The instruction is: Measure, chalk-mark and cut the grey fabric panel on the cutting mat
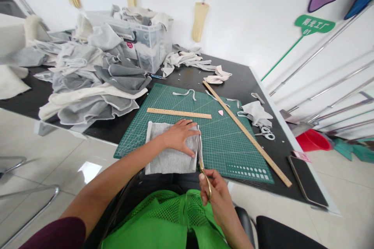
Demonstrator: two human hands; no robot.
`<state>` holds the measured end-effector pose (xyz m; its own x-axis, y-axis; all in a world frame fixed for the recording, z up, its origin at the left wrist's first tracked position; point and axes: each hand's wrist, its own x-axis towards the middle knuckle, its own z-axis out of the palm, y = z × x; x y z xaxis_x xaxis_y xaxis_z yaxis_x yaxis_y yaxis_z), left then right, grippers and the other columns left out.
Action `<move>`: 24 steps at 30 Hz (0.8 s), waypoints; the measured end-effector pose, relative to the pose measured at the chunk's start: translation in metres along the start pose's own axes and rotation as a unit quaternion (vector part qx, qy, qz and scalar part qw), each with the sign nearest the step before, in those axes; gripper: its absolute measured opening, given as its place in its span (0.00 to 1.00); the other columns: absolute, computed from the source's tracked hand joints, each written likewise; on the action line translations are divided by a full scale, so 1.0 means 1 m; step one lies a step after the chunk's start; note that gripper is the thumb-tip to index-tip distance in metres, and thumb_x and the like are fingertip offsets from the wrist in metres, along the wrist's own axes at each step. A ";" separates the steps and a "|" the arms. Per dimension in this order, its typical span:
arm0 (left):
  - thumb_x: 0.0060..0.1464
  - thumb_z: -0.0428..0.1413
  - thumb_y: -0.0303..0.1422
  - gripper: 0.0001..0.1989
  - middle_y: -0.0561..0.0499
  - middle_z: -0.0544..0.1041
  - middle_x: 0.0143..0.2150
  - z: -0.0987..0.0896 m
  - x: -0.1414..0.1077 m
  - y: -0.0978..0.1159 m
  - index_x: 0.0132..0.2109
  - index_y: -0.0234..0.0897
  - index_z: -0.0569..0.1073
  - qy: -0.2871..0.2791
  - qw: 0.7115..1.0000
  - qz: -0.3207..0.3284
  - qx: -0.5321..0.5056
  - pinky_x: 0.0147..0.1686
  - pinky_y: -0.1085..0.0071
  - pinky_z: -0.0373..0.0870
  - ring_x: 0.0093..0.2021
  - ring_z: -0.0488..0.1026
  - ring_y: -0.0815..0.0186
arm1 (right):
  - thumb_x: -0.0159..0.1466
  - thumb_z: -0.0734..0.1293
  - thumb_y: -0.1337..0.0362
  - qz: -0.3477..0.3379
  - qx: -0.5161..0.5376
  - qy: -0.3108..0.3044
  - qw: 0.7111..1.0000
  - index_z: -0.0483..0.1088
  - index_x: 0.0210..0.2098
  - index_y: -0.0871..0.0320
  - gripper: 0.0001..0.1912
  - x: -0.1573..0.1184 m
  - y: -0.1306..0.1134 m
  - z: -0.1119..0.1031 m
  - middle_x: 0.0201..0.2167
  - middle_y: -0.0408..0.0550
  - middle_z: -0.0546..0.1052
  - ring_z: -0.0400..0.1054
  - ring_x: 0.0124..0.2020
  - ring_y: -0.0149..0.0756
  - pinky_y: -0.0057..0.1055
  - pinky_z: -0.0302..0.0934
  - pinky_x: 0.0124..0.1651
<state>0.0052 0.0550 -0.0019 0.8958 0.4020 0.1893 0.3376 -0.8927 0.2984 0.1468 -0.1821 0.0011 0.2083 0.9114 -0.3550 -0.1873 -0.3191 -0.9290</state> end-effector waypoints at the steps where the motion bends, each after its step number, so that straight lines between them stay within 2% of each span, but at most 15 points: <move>1: 0.42 0.62 0.65 0.49 0.43 0.59 0.73 0.000 0.000 0.000 0.67 0.47 0.67 -0.001 1.000 -0.001 -0.001 0.70 0.46 0.47 0.72 0.54 0.43 | 0.65 0.70 0.45 0.000 -0.001 -0.001 1.000 0.65 0.41 0.55 0.21 -0.001 0.000 0.000 0.19 0.31 0.61 0.52 0.16 0.22 0.22 0.48 0.20; 8: 0.40 0.62 0.66 0.52 0.43 0.57 0.73 0.001 0.000 0.003 0.68 0.46 0.65 -0.010 1.000 -0.007 -0.011 0.71 0.45 0.43 0.73 0.50 0.42 | 0.65 0.69 0.45 0.002 -0.019 0.001 1.000 0.65 0.43 0.56 0.22 -0.004 0.002 -0.003 0.17 0.32 0.63 0.52 0.16 0.22 0.23 0.47 0.21; 13: 0.39 0.62 0.67 0.56 0.41 0.52 0.75 0.003 -0.005 0.014 0.69 0.43 0.62 -0.013 0.999 0.021 -0.020 0.72 0.44 0.41 0.75 0.42 0.41 | 0.64 0.69 0.43 0.018 -0.022 0.001 1.000 0.66 0.43 0.56 0.23 -0.020 0.004 -0.006 0.17 0.33 0.63 0.53 0.16 0.23 0.23 0.49 0.21; 16: 0.39 0.62 0.67 0.56 0.42 0.53 0.75 0.004 -0.006 0.019 0.70 0.44 0.62 -0.019 0.999 0.031 -0.032 0.72 0.44 0.39 0.75 0.43 0.42 | 0.63 0.70 0.41 0.035 -0.017 0.011 0.999 0.66 0.43 0.56 0.25 -0.029 0.008 -0.007 0.18 0.33 0.63 0.53 0.16 0.23 0.24 0.48 0.20; 19: 0.43 0.60 0.67 0.51 0.43 0.55 0.74 0.003 -0.004 0.018 0.68 0.46 0.65 -0.024 0.998 0.026 -0.047 0.72 0.44 0.41 0.75 0.47 0.43 | 0.61 0.71 0.40 0.046 -0.011 0.024 0.999 0.66 0.42 0.56 0.27 -0.032 0.012 -0.008 0.17 0.34 0.64 0.53 0.15 0.23 0.24 0.47 0.20; 21: 0.50 0.57 0.65 0.44 0.44 0.58 0.73 0.001 -0.002 0.016 0.67 0.47 0.67 -0.022 0.998 0.014 -0.062 0.71 0.45 0.45 0.74 0.50 0.46 | 0.61 0.70 0.40 0.048 -0.007 0.025 0.999 0.66 0.42 0.57 0.27 -0.030 0.013 -0.007 0.17 0.34 0.64 0.53 0.14 0.23 0.24 0.47 0.20; 24: 0.60 0.55 0.57 0.32 0.46 0.64 0.70 -0.001 -0.001 0.012 0.63 0.47 0.71 -0.012 0.997 0.006 -0.074 0.70 0.49 0.50 0.73 0.55 0.50 | 0.62 0.70 0.40 0.044 -0.002 0.024 0.999 0.65 0.42 0.56 0.26 -0.026 0.014 -0.006 0.17 0.33 0.64 0.53 0.14 0.23 0.24 0.48 0.19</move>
<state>0.0083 0.0442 0.0025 0.9065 0.3854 0.1723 0.2825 -0.8570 0.4309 0.1445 -0.2116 -0.0038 0.2373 0.8663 -0.4395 -0.2037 -0.3980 -0.8945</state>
